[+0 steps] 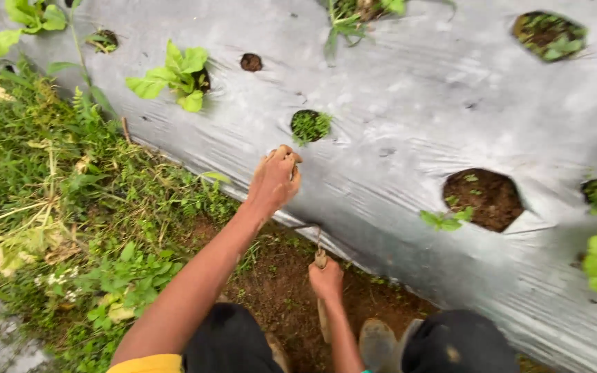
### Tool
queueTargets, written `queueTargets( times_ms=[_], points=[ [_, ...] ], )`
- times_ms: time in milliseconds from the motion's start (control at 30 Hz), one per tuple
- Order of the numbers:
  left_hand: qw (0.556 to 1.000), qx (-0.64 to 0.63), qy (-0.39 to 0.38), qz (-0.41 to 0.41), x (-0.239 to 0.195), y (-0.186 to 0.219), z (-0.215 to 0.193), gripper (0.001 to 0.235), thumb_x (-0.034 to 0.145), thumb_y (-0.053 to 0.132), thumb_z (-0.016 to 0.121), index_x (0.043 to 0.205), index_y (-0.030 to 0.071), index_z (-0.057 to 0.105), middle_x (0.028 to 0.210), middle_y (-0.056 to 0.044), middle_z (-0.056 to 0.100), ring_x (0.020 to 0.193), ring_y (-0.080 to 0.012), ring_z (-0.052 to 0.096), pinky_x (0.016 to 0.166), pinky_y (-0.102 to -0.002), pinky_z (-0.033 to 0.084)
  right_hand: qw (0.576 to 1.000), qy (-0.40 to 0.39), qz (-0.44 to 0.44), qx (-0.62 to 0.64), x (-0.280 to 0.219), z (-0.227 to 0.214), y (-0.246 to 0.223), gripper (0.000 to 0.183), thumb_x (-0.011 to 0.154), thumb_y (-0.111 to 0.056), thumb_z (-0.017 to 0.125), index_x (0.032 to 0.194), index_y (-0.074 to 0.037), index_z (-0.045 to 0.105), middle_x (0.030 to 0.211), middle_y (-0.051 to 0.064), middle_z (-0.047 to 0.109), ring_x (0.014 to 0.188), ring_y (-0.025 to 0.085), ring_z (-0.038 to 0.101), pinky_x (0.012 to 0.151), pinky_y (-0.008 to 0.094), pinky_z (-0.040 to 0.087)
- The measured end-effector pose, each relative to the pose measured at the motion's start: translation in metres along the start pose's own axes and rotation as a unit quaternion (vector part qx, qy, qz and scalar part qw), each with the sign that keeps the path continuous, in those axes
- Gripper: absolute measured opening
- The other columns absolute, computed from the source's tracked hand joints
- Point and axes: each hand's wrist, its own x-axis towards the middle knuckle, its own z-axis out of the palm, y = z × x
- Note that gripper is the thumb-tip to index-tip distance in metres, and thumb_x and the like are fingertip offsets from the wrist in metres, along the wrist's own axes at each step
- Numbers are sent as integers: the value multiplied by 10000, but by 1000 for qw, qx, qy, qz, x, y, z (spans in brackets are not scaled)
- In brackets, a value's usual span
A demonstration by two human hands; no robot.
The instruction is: Weeding a garden bed by using a hand hoe to loosen soil and pulling weeds by hand from planting holes in plastic mulch.
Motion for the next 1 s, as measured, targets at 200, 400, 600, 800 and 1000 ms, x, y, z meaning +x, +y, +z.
queueTargets(
  times_ms=[200, 400, 600, 800, 1000],
  points=[
    [989, 67, -131, 2, 40, 39, -25, 209, 966, 195, 663, 1093, 29, 662, 1036, -94, 634, 941, -245, 672, 850, -381, 591, 983, 178, 28, 43, -55, -6, -61, 178, 864, -133, 650, 1034, -80, 652, 1090, 96, 675, 957, 247, 624, 848, 445, 498],
    [996, -43, -65, -33, 38, 34, 9, 229, 928, 75, 643, 1142, 3, 679, 1051, -117, 662, 887, -224, 660, 749, -330, 588, 984, 172, 28, -37, -73, -21, -78, 336, 925, -366, 647, 1181, -149, 659, 1158, 38, 714, 1046, 237, 668, 896, 446, 515],
    [993, -117, -19, -9, 38, 12, 3, 218, 927, 75, 648, 1134, 29, 701, 1127, -94, 675, 909, -231, 667, 802, -363, 575, 978, 199, -62, -12, -80, -36, -124, 119, 954, -218, 570, 888, -159, 650, 727, -19, 660, 637, 124, 598, 619, 319, 520],
    [979, -179, 86, -47, 42, -2, -11, 353, 906, 93, 667, 1255, 112, 624, 1128, -80, 584, 1002, -312, 702, 827, -411, 612, 888, 362, -282, 17, -39, -66, -216, 105, 876, -142, 660, 786, -89, 654, 584, 120, 567, 586, 289, 580, 636, 409, 482],
    [966, -247, 20, -78, 51, -19, -11, 498, 981, 158, 679, 1432, 50, 498, 1229, -182, 551, 1133, -328, 649, 913, -444, 606, 840, 290, -372, -269, 75, -90, -321, 230, 771, -227, 693, 995, -174, 696, 793, 51, 718, 846, 364, 723, 772, 553, 577]
  ],
)
